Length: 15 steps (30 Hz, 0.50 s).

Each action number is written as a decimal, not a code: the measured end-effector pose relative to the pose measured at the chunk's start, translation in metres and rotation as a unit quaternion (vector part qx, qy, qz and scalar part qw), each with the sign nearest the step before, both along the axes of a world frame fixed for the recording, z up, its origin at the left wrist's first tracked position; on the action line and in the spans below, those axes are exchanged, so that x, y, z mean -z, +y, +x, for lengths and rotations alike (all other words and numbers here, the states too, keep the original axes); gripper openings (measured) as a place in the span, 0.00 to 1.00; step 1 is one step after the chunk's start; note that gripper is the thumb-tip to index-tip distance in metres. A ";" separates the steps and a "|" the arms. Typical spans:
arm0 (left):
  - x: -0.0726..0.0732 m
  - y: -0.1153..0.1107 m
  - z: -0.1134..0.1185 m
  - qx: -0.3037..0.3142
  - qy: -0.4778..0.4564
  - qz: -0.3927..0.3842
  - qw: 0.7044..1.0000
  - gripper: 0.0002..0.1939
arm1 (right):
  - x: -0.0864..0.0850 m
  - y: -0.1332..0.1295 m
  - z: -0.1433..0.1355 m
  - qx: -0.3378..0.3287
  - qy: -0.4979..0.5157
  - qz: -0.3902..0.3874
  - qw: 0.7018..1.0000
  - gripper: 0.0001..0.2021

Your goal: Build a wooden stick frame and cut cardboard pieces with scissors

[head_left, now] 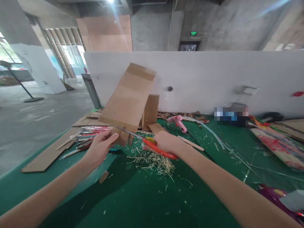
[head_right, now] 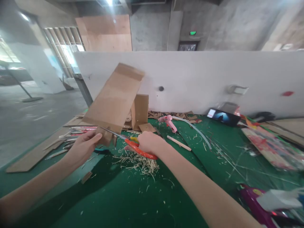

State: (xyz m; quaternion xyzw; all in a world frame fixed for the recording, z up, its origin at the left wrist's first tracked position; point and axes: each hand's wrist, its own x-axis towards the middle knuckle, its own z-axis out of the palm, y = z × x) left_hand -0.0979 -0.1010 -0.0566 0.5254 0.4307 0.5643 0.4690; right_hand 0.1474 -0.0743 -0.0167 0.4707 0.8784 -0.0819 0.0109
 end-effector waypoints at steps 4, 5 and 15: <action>0.000 -0.006 -0.007 -0.014 -0.016 -0.006 1.000 0.16 | 0.009 0.006 -0.009 -0.015 -0.006 0.019 1.000 0.35; 0.001 -0.006 -0.008 -0.019 -0.020 -0.014 1.000 0.16 | 0.010 0.007 -0.010 -0.012 -0.008 0.019 1.000 0.36; 0.007 -0.006 -0.009 -0.013 -0.020 -0.047 0.999 0.16 | 0.014 0.000 0.000 0.000 0.043 -0.032 0.999 0.33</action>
